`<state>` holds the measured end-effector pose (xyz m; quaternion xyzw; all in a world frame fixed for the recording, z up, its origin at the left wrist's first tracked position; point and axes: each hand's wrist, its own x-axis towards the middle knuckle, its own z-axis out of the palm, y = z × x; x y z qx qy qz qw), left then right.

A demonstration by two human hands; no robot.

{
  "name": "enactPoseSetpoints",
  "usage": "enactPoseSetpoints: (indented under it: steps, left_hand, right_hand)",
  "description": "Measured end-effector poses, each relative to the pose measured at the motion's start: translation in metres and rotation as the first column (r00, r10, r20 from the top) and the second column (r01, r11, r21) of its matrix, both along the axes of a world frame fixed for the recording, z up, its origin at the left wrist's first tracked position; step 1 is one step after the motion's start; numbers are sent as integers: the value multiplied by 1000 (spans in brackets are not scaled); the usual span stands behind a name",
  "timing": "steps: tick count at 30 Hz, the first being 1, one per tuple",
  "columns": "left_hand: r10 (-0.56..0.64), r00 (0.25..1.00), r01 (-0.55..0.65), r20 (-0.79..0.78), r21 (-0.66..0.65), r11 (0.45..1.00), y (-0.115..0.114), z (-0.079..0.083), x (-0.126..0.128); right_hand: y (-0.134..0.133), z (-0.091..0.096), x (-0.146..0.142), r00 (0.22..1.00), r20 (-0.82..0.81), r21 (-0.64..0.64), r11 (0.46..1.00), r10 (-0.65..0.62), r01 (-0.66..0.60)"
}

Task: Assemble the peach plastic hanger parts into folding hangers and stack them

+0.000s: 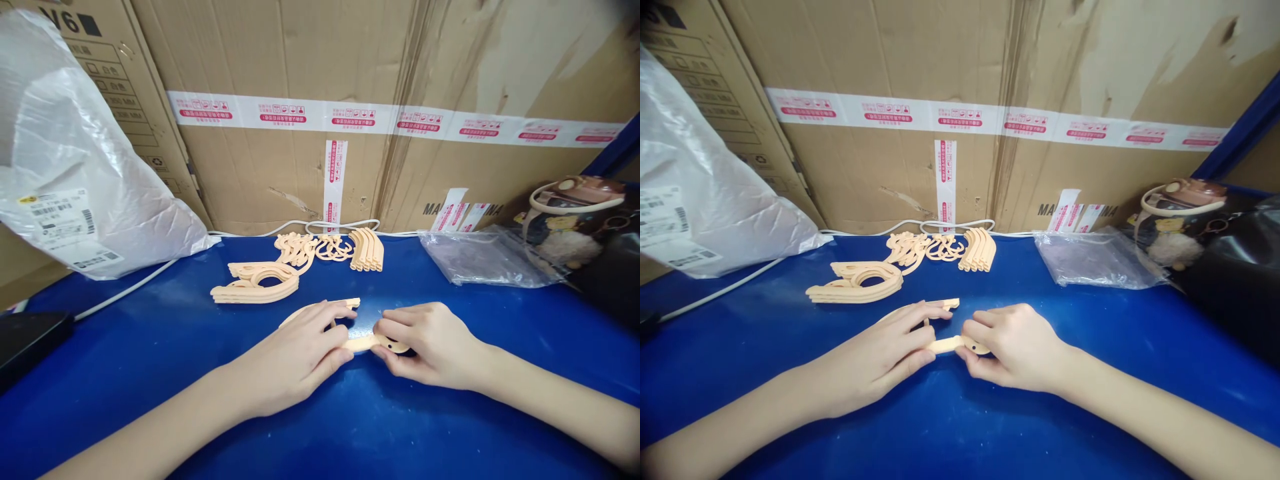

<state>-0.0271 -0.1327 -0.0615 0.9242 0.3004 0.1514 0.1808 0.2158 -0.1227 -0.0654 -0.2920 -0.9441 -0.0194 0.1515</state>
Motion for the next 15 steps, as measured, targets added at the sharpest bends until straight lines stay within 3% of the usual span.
enactPoseSetpoints:
  steps: [5,11,15]
  left_hand:
    - [81,990,-62,113,-164,985,3,0,-3]
    - [151,959,-61,240,-346,936,13,-7,-10]
    - [190,955,-122,227,-283,951,18,-10,-10]
  right_hand:
    - [2,13,0,998,-65,-322,946,13,-34]
    - [3,23,1,991,-77,-445,885,114,-136]
    - [8,23,6,991,-94,-495,859,95,-129]
